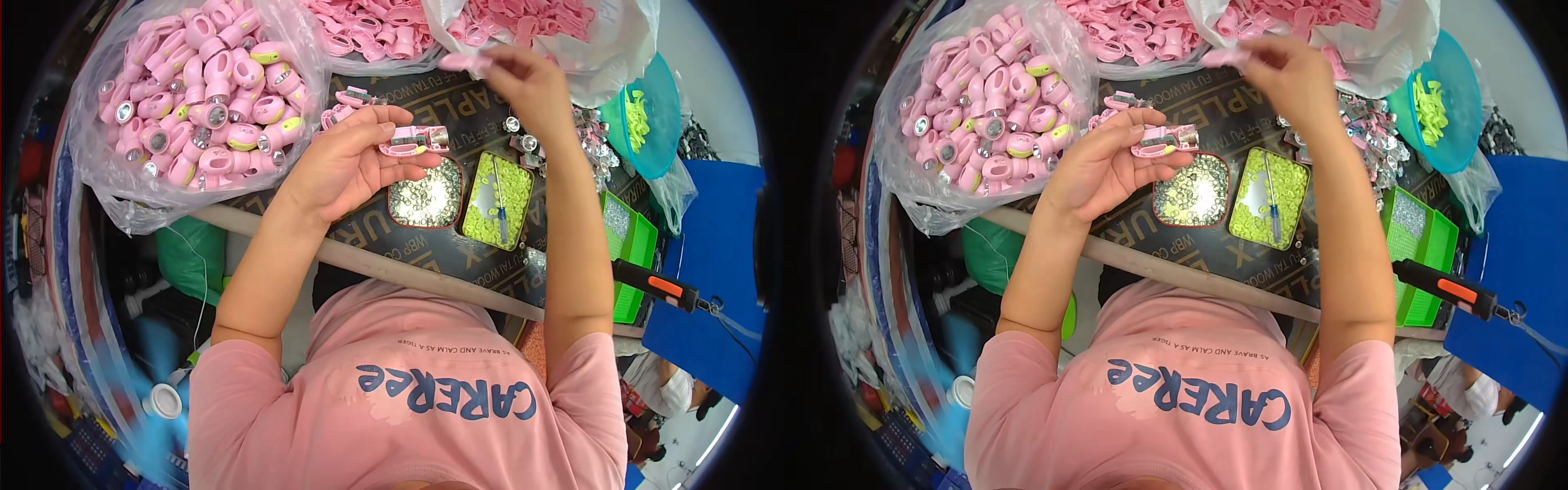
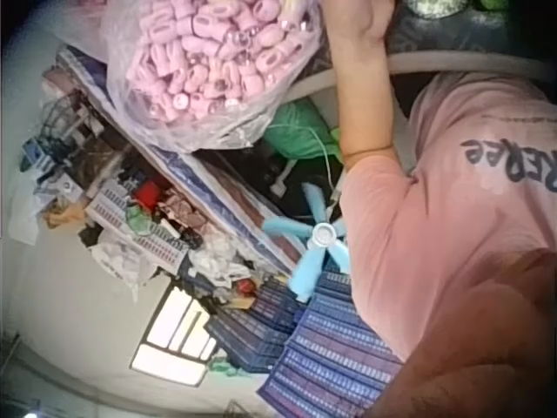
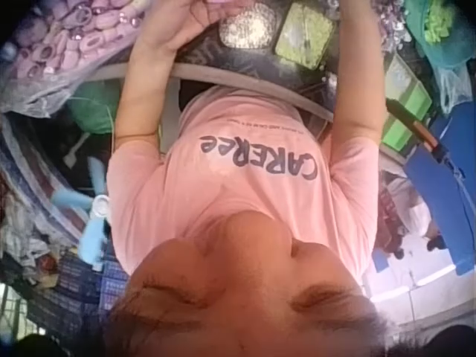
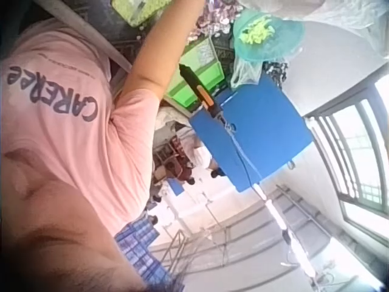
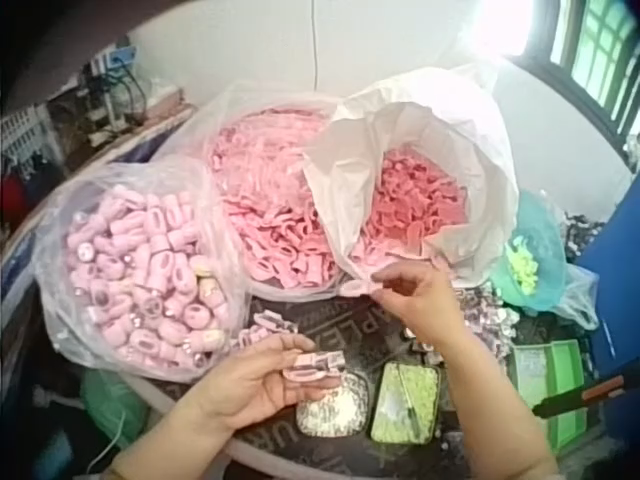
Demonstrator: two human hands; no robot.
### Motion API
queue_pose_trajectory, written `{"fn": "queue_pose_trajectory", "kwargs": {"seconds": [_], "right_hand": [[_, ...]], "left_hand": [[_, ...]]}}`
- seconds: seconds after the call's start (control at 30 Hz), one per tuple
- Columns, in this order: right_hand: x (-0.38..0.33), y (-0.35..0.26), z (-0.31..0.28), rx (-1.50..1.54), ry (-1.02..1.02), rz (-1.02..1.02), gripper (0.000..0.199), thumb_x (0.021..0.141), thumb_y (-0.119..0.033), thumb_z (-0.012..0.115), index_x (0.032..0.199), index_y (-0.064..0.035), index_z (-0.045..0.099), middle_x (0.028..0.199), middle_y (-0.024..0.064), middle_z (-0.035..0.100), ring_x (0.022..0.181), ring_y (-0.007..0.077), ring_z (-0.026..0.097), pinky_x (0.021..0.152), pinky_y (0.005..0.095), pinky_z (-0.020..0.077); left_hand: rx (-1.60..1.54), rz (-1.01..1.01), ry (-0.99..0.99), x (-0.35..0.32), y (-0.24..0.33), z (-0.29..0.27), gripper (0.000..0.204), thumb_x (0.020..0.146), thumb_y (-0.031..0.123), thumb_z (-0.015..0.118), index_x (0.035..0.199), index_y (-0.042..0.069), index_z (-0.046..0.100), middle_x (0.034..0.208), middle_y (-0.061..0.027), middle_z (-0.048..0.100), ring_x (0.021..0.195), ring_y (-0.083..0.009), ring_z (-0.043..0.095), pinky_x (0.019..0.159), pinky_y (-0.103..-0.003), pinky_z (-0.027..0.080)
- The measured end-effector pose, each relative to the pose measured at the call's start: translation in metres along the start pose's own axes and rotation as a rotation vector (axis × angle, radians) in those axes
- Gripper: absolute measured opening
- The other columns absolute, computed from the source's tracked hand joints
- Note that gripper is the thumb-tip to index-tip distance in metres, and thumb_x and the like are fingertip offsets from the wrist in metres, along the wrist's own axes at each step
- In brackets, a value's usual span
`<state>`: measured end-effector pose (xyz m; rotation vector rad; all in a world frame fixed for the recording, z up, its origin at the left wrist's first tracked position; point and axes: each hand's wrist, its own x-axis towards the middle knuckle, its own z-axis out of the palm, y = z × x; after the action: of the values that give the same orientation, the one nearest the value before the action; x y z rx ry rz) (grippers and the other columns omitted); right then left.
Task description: Assembling small pink plastic toy components and adding decorative elements by hand.
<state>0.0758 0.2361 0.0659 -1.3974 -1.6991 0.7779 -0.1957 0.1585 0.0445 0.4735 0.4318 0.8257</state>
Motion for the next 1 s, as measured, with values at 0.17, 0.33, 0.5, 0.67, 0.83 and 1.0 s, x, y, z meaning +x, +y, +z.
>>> {"fn": "queue_pose_trajectory", "kwargs": {"seconds": [0.17,0.33,0.5,0.67,0.83,1.0], "right_hand": [[-0.044,0.033,0.029,-0.131,-0.167,-0.027,0.024,0.082,0.002,0.079,0.104,0.0006,0.072,0.111,0.0087,0.071,0.097,0.0172,0.07,0.086,0.0292,0.0569],[-0.047,0.021,0.028,-0.413,-0.057,-0.317,0.031,0.079,0.001,0.079,0.109,-0.0022,0.07,0.105,0.011,0.072,0.092,0.0211,0.07,0.083,0.0297,0.0554],[-0.058,0.01,0.022,0.097,-0.052,0.104,0.033,0.081,-0.003,0.081,0.113,-0.0033,0.072,0.103,0.0067,0.073,0.092,0.0153,0.069,0.081,0.0287,0.0544],[-0.096,-0.034,0.003,0.284,-0.139,-0.088,0.031,0.079,0.004,0.078,0.11,0.0004,0.072,0.11,0.0095,0.072,0.104,0.0188,0.068,0.093,0.0317,0.0532],[-0.108,-0.052,-0.002,0.007,-0.1,-0.254,0.032,0.074,0.003,0.08,0.106,-0.0015,0.074,0.108,0.0131,0.073,0.101,0.026,0.07,0.091,0.0353,0.0547],[-0.113,-0.056,-0.001,-0.064,-0.097,-0.312,0.034,0.073,0.003,0.081,0.105,-0.0025,0.074,0.105,0.0136,0.073,0.101,0.0301,0.07,0.089,0.0373,0.0556]], "left_hand": [[0.088,0.01,0.017,-0.002,-0.002,0.006,0.026,0.106,0.011,0.046,0.128,-0.003,0.052,0.123,-0.0222,0.065,0.111,-0.0367,0.069,0.087,-0.038,0.061],[0.151,0.012,0.017,-0.003,-0.003,0.011,0.027,0.106,0.011,0.045,0.129,-0.002,0.05,0.126,-0.0221,0.063,0.111,-0.0357,0.069,0.088,-0.038,0.06],[0.142,-0.005,0.009,-0.003,-0.005,0.013,0.034,0.11,0.024,0.04,0.129,-0.003,0.05,0.127,-0.0228,0.063,0.111,-0.0359,0.069,0.089,-0.04,0.06],[0.106,-0.044,-0.049,0.002,-0.01,0.013,0.048,0.112,0.039,0.034,0.13,-0.002,0.052,0.125,-0.0232,0.064,0.11,-0.0353,0.069,0.09,-0.041,0.059],[0.118,-0.075,-0.072,0.006,-0.016,0.023,0.05,0.112,0.041,0.034,0.13,-0.002,0.052,0.125,-0.0222,0.065,0.11,-0.0339,0.069,0.09,-0.041,0.059],[0.149,-0.077,-0.05,0.007,-0.02,0.028,0.051,0.111,0.042,0.034,0.13,-0.001,0.052,0.124,-0.0216,0.065,0.108,-0.0323,0.069,0.089,-0.04,0.059]]}}
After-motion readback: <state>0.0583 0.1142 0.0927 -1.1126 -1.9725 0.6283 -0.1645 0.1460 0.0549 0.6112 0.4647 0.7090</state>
